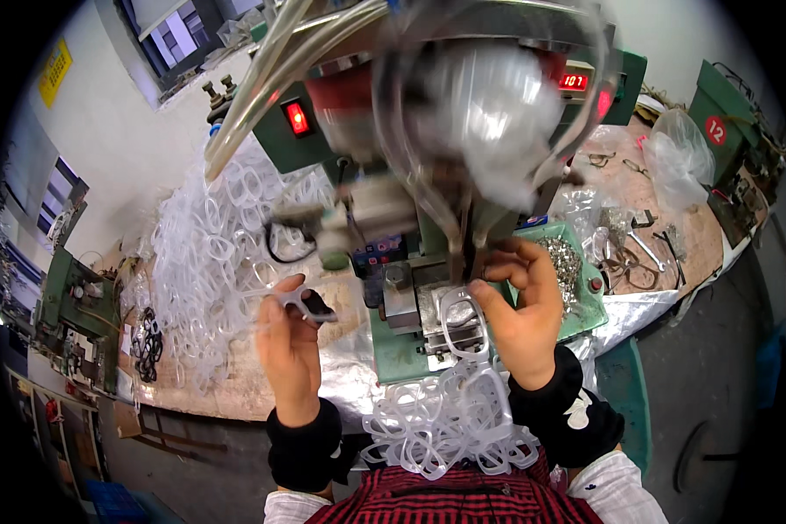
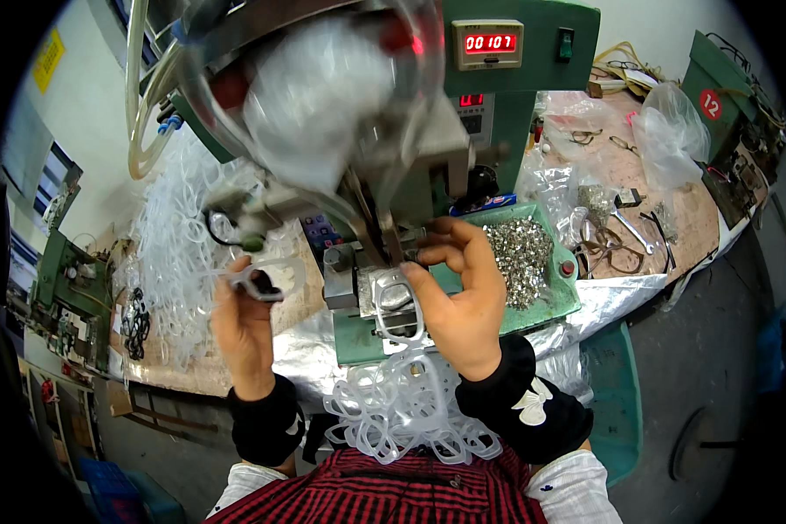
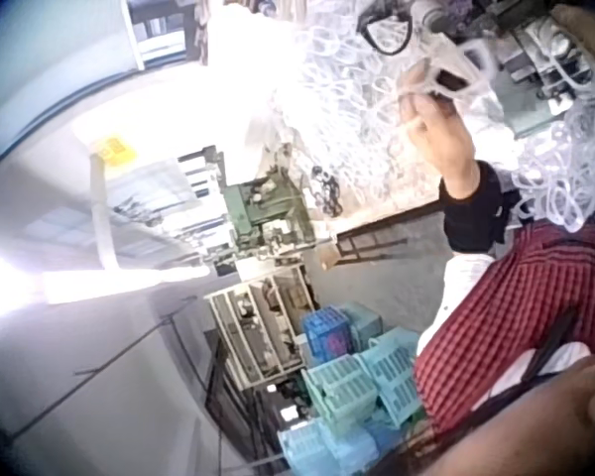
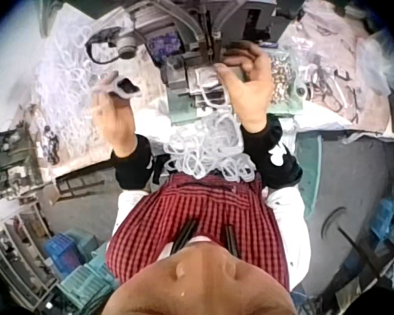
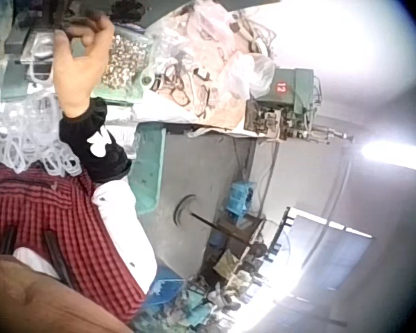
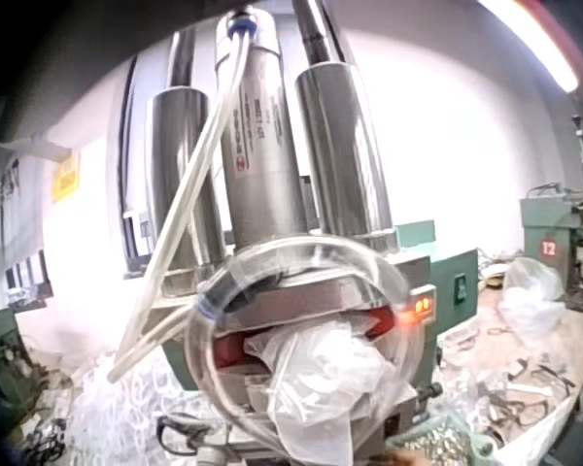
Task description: The person repeatedly picks up clear plastic loops and small metal components, places them into a machine, and operates the machine to process them. The person then removes the processed items and places them on the table, continuing the cycle.
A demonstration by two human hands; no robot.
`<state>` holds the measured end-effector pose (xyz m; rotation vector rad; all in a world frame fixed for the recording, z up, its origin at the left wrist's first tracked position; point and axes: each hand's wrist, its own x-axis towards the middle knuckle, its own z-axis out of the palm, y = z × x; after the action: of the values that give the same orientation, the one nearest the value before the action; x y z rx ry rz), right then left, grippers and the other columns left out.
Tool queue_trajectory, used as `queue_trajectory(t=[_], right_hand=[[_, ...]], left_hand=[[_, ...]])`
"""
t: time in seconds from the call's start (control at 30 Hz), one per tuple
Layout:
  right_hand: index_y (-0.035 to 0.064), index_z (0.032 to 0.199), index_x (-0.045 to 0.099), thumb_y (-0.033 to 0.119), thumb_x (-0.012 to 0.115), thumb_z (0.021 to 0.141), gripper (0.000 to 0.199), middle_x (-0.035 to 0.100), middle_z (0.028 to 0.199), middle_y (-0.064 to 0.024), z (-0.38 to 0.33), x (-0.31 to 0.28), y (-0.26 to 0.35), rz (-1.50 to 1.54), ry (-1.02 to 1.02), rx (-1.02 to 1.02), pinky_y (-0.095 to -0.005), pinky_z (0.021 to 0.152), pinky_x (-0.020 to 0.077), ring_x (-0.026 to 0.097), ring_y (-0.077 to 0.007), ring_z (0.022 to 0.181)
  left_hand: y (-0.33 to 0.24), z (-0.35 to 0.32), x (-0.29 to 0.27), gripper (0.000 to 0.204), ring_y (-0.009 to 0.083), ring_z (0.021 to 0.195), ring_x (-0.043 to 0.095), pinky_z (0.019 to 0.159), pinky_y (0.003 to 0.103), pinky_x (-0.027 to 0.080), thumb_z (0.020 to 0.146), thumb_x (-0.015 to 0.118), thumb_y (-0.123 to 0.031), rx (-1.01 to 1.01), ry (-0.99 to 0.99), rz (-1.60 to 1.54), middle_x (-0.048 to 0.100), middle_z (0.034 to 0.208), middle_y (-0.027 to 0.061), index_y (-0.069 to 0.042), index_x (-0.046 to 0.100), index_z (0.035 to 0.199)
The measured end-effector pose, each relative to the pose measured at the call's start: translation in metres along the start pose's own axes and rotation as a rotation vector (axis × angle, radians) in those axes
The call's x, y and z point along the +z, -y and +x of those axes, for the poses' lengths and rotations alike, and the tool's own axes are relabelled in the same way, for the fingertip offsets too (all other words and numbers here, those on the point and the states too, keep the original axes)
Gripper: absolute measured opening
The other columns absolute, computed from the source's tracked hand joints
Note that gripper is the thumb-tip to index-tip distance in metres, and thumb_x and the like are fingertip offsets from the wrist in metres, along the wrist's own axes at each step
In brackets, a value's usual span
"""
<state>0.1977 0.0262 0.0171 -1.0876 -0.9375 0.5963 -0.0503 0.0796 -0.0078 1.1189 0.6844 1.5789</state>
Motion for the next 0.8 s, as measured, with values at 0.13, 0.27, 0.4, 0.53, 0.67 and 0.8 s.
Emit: queue_trajectory(t=[0.13, 0.27, 0.4, 0.53, 0.67, 0.8], right_hand=[[-0.0050, 0.132, 0.044, -0.007, 0.070, 0.080, 0.058, 0.066, 0.092, -0.0062, 0.000, 0.002, 0.010, 0.074, 0.090, 0.023, -0.0276, 0.095, 0.0435, 0.060, -0.0147, 0.102], [-0.0063, 0.137, 0.041, -0.009, 0.065, 0.083, 0.060, 0.065, 0.112, -0.0108, -0.010, 0.005, 0.033, 0.346, 0.067, 0.304, -0.0321, 0.099, 0.0440, 0.058, -0.0168, 0.109], [-0.0026, 0.138, 0.049, -0.004, 0.062, 0.086, 0.053, 0.063, 0.127, -0.0145, -0.013, -0.023, 0.044, 0.020, 0.343, 0.119, -0.0350, 0.107, 0.0414, 0.057, -0.0248, 0.125], [0.0035, 0.101, 0.070, 0.011, 0.072, 0.077, 0.026, 0.063, 0.120, -0.0199, 0.004, -0.085, -0.024, -1.171, 0.051, -0.282, -0.0499, 0.099, 0.0445, 0.052, -0.0423, 0.124], [0.0050, 0.088, 0.068, 0.009, 0.072, 0.078, 0.012, 0.063, 0.115, -0.0175, 0.008, -0.113, -0.064, -1.201, -0.014, -0.409, -0.0460, 0.094, 0.0466, 0.055, -0.0399, 0.118], [0.0048, 0.086, 0.067, 0.007, 0.069, 0.079, 0.008, 0.066, 0.094, -0.0119, 0.017, -0.116, -0.055, -1.023, -0.063, -0.181, -0.0446, 0.081, 0.0487, 0.062, -0.0344, 0.093]], left_hand=[[-0.061, 0.010, 0.080, 0.032, 0.0177, 0.084, 0.062, 0.078, 0.029, 0.051, 0.099, 0.054, -0.019, 0.504, 0.257, 0.465, 0.062, 0.103, 0.0121, 0.007, 0.063, 0.114], [-0.067, 0.019, 0.089, 0.025, 0.0183, 0.085, 0.063, 0.077, 0.030, 0.050, 0.095, 0.059, -0.008, 0.478, 0.230, 0.463, 0.065, 0.101, 0.0135, 0.008, 0.063, 0.114], [-0.056, 0.000, 0.078, 0.024, 0.0239, 0.079, 0.064, 0.074, 0.035, 0.052, 0.083, 0.069, -0.001, 0.645, 0.521, 0.644, 0.067, 0.101, 0.0137, 0.002, 0.068, 0.106], [-0.058, -0.018, 0.103, 0.044, 0.0261, 0.084, 0.059, 0.074, 0.037, 0.053, 0.068, 0.067, -0.011, 0.798, 0.843, 0.932, 0.066, 0.105, 0.0092, -0.010, 0.072, 0.112], [-0.033, -0.030, 0.107, 0.042, 0.0256, 0.084, 0.058, 0.085, 0.038, 0.056, 0.068, 0.069, -0.004, 0.823, 0.881, 1.024, 0.066, 0.105, 0.0082, -0.010, 0.074, 0.109], [-0.039, -0.029, 0.110, 0.046, 0.0251, 0.084, 0.058, 0.089, 0.039, 0.056, 0.065, 0.070, -0.001, 0.718, 0.922, 0.995, 0.066, 0.105, 0.0075, -0.009, 0.073, 0.110]])
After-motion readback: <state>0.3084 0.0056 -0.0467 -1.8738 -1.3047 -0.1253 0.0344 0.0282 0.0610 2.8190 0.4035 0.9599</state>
